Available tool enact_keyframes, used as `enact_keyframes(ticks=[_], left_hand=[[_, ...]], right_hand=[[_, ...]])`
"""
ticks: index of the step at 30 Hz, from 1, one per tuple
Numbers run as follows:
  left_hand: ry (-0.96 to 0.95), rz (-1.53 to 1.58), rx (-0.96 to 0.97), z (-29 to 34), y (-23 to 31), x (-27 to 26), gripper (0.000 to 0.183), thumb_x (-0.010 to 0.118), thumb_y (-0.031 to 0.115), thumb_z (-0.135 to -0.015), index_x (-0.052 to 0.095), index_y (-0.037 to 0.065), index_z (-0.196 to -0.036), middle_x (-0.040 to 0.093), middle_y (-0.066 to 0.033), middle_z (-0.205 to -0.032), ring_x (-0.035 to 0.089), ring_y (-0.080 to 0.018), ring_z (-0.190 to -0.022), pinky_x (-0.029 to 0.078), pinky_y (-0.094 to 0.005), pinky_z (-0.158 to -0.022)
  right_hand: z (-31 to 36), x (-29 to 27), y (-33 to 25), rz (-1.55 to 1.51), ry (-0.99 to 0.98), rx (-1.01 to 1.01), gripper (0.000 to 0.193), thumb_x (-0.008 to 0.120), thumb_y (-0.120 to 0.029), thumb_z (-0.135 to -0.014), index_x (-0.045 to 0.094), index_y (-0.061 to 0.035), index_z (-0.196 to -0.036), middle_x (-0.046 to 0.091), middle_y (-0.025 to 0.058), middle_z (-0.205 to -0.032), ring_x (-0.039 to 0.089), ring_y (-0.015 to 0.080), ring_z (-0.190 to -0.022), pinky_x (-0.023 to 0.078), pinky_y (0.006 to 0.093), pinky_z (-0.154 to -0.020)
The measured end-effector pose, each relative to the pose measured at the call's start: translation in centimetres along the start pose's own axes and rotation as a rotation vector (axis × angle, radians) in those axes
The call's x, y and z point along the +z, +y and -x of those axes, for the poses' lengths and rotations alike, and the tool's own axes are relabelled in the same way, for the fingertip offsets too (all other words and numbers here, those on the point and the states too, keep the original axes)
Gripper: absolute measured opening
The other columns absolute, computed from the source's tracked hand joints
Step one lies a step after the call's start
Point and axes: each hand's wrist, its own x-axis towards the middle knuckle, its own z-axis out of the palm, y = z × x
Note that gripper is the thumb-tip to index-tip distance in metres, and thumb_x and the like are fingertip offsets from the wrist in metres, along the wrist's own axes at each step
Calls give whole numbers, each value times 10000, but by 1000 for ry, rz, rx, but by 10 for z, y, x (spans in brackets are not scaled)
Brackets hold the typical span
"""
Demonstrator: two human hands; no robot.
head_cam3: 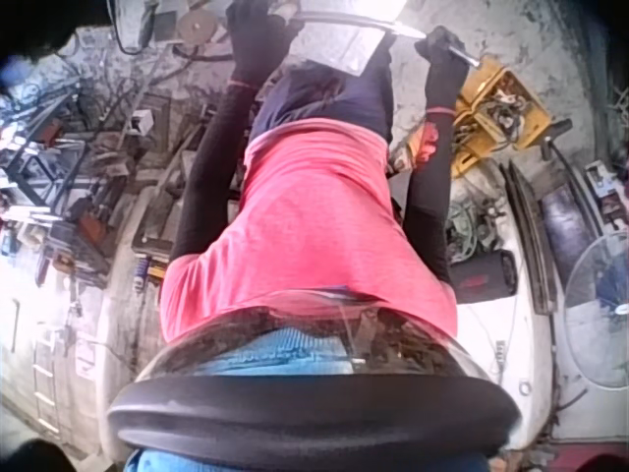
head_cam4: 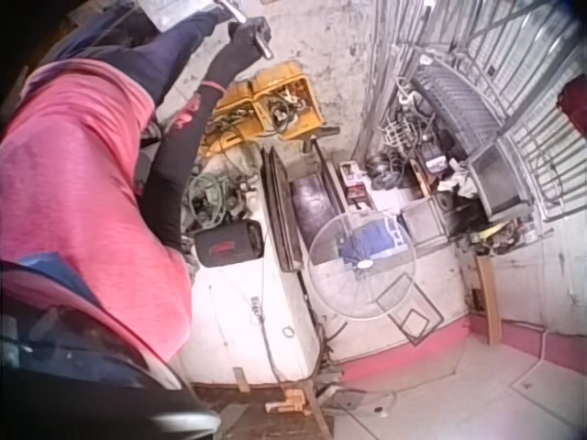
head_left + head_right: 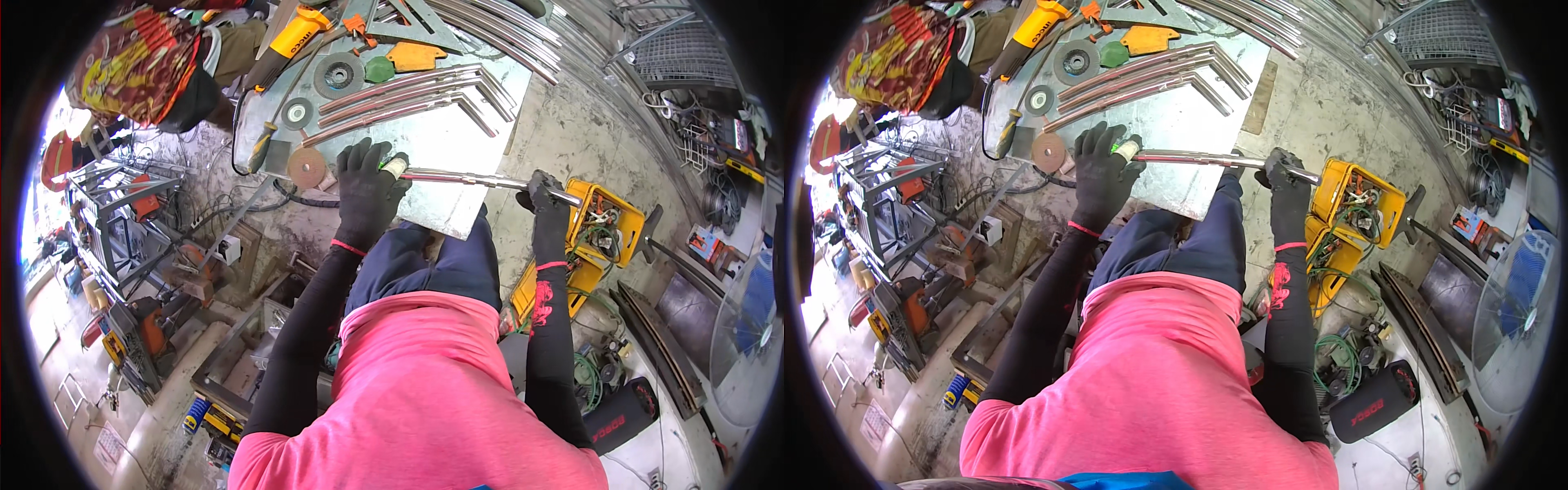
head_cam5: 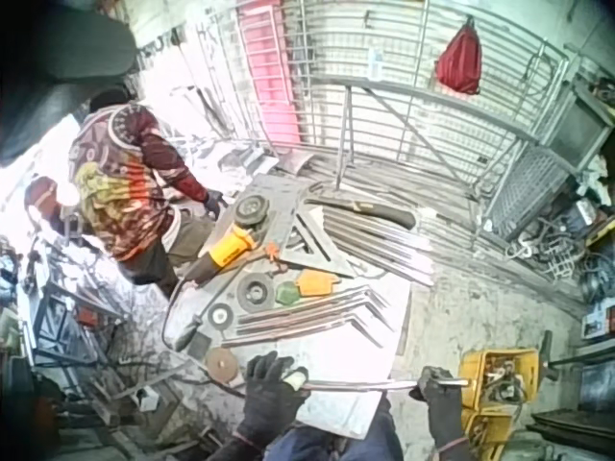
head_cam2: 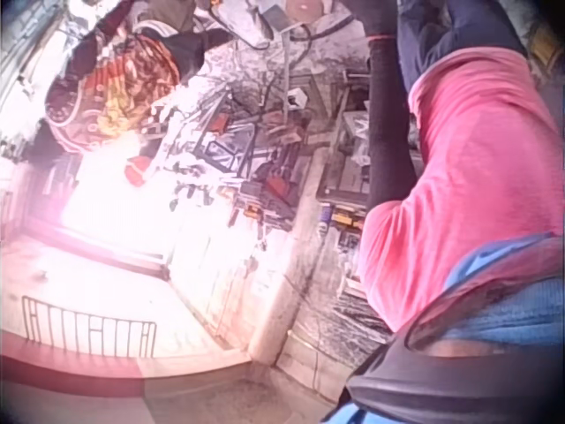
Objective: Use an angle grinder to smooth or cut metal pipe sections on a workbench.
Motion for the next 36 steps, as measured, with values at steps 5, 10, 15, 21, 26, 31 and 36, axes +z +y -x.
enact_keyframes(ticks=[5,10,15,21,26,31,36], left_hand=[[-5,9,-6,0,0,1,455,904,300,-857,832,128,-1272,681,-118,-1453,566,-412,-1418,406,-562,-1208],[-16,47,13,1,-8,1,516,911,286,-853,785,101,-1318,678,-127,-1476,561,-429,-1432,408,-576,-1223],[-33,75,10,2,-12,1,529,916,278,-846,771,101,-1323,680,-136,-1489,558,-433,-1442,411,-582,-1232],[-33,126,28,4,-18,-3,510,931,272,-818,810,105,-1284,680,-137,-1504,553,-432,-1452,418,-579,-1230],[-22,138,3,5,-17,-2,448,938,279,-809,855,122,-1220,679,-125,-1516,551,-430,-1455,418,-565,-1233],[-41,121,20,1,-15,-6,423,931,289,-825,861,134,-1213,682,-128,-1491,560,-416,-1440,416,-561,-1227],[-61,110,46,-2,-17,-11,429,923,292,-839,849,141,-1234,686,-123,-1472,566,-400,-1428,425,-555,-1205]], right_hand=[[-6,-18,-6,42,29,-10,351,773,-279,-1085,730,-26,-1324,675,-1,-1051,721,131,-845,664,353,-899],[-8,-21,-6,36,43,6,320,763,-257,-1094,734,-32,-1319,672,-4,-1018,721,135,-841,662,357,-908],[-12,-22,-4,24,55,4,304,784,-242,-1082,741,-33,-1299,697,3,-1011,737,143,-817,675,370,-867],[-16,-24,-5,24,48,15,332,793,-246,-1081,739,-19,-1316,732,27,-1017,760,164,-809,688,383,-840],[-13,-24,6,17,-82,6,503,725,-320,-1127,667,23,-1490,723,81,-1169,774,191,-946,674,389,-955],[-6,0,8,73,-237,-4,555,689,-331,-1155,604,9,-1585,688,68,-1339,721,159,-1102,631,388,-1062],[2,31,12,54,-281,-32,551,775,-215,-1109,591,-14,-1589,676,54,-1402,639,122,-1223,553,295,-1077]])
